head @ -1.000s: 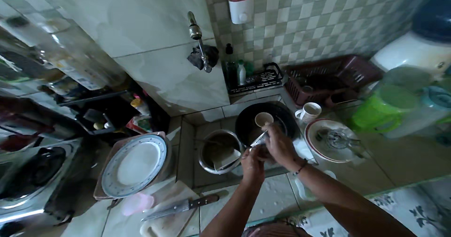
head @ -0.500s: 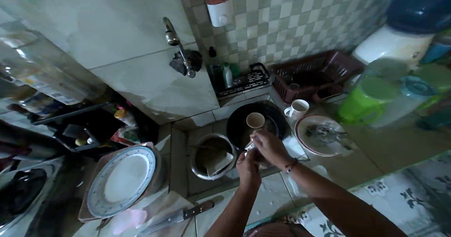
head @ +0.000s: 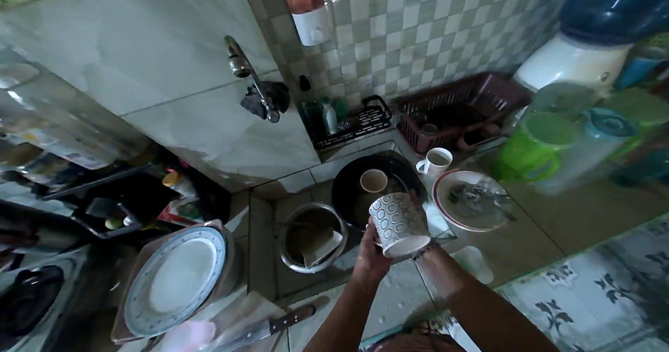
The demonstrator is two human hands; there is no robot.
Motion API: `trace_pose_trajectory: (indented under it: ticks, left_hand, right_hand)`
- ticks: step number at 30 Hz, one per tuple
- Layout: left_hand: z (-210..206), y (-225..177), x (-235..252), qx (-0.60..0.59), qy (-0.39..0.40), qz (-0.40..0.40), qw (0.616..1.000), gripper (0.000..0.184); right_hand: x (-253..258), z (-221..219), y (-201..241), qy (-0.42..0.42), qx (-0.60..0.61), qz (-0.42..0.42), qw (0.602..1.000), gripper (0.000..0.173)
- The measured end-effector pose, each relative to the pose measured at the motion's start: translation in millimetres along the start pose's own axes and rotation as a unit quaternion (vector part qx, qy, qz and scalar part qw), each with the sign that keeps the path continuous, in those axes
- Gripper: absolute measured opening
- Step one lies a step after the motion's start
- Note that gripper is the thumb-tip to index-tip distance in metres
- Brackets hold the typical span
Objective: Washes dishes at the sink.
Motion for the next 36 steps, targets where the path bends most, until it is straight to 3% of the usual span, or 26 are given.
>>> trace_pose_trajectory:
  ticks: [2,5,6,10,11,14,16,19,21,23,24,25,27,29,30,32,34,36]
  left_hand:
    - [-3.1,5.3,-8.2,0.002,0.001,0.031,1.0,0.055]
    - [-2.3,10.0,-8.5,-0.074,0.076,0.079,0.991,0.09]
    - [-2.4,9.6,-9.4,-0.088,0.09,0.079,0.989,0.093]
    - [-7.8,7.8,-10.5,-0.109,0.053,0.063,0.991,0.076]
    - [-2.8,6.4,-7.6,-0.103,0.058,0.055,0.991,0.077]
    - [24.2,-1.7,3.9,-0.055,0.097,0.012,0.994,0.065]
    - [35.8,-7.7,9.2,-0.016,0.12,-0.02,0.992,0.066]
    - [41.5,-16.7,12.4,-0.031,0.124,-0.023,0.992,0.056]
    - [42.9,-29.1,13.4,-0.015,0.142,-0.049,0.989,0.05]
    - [46.1,-40.2,15.8,0.074,0.152,-0.077,0.983,0.063]
    - [45.0,-43.2,15.0,0.119,0.149,-0.085,0.978,0.071]
    - [43.7,-44.5,14.2,0.147,0.154,-0.089,0.973,0.078]
    - [37.7,-45.2,12.2,0.187,0.165,-0.097,0.964,0.078]
    - [34.4,-43.6,10.3,0.209,0.17,-0.116,0.956,0.076]
    - [33.4,-43.2,9.9,0.224,0.176,-0.131,0.95,0.08]
    - [30.6,-43.7,16.4,0.242,0.197,-0.16,0.937,0.087]
    - [25.5,-44.5,27.1,0.229,0.214,-0.169,0.934,0.077]
    - [15.7,-48.3,33.8,0.204,0.215,-0.131,0.946,0.068]
  right_hand:
    - [11.4,-1.2,-1.2,0.01,-0.02,0.052,0.998,0.04]
    - [11.1,-12.7,13.2,-0.016,-0.045,0.16,0.986,0.024]
    - [10.5,-14.4,12.7,-0.009,-0.08,0.223,0.972,0.026]
    - [-5.1,-19.7,6.8,0.038,-0.22,0.451,0.864,0.032]
    - [-8.9,-20.6,11.7,0.054,-0.223,0.457,0.86,0.032]
    - [-10.6,-15.6,27.4,0.094,-0.187,0.382,0.9,0.037]
    - [-8.6,-14.0,25.8,0.102,-0.21,0.4,0.886,0.047]
    - [-20.5,-9.2,12.1,0.241,-0.34,0.46,0.784,0.038]
    - [-25.2,1.5,-1.3,0.344,-0.418,0.488,0.685,0.052]
    - [-25.2,9.2,-9.0,0.427,-0.487,0.428,0.63,0.067]
    - [-26.6,10.3,-11.7,0.443,-0.503,0.392,0.63,0.066]
    - [-30.3,10.3,-13.5,0.435,-0.495,0.365,0.658,0.061]
    - [-43.0,5.6,-9.2,0.379,-0.439,0.278,0.766,0.053]
    - [-55.0,-1.0,5.7,0.296,-0.304,0.056,0.904,0.06]
    - [-59.4,-5.5,12.3,0.222,-0.19,-0.075,0.953,0.06]
    - [-60.0,-14.4,17.3,0.101,-0.003,-0.211,0.972,0.039]
    - [-60.9,-14.6,13.7,0.104,0.028,-0.164,0.981,0.046]
    - [-53.1,-0.2,2.1,0.216,-0.132,0.017,0.967,0.059]
Point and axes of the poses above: each hand's wrist, its own x-axis towards the middle knuckle, its own z-axis out of the back of the hand, y = z × x, the point moved 1 cm from there along x, towards the middle knuckle, and after that the axes turned 12 degrees about -y, right-handed, at the moved point
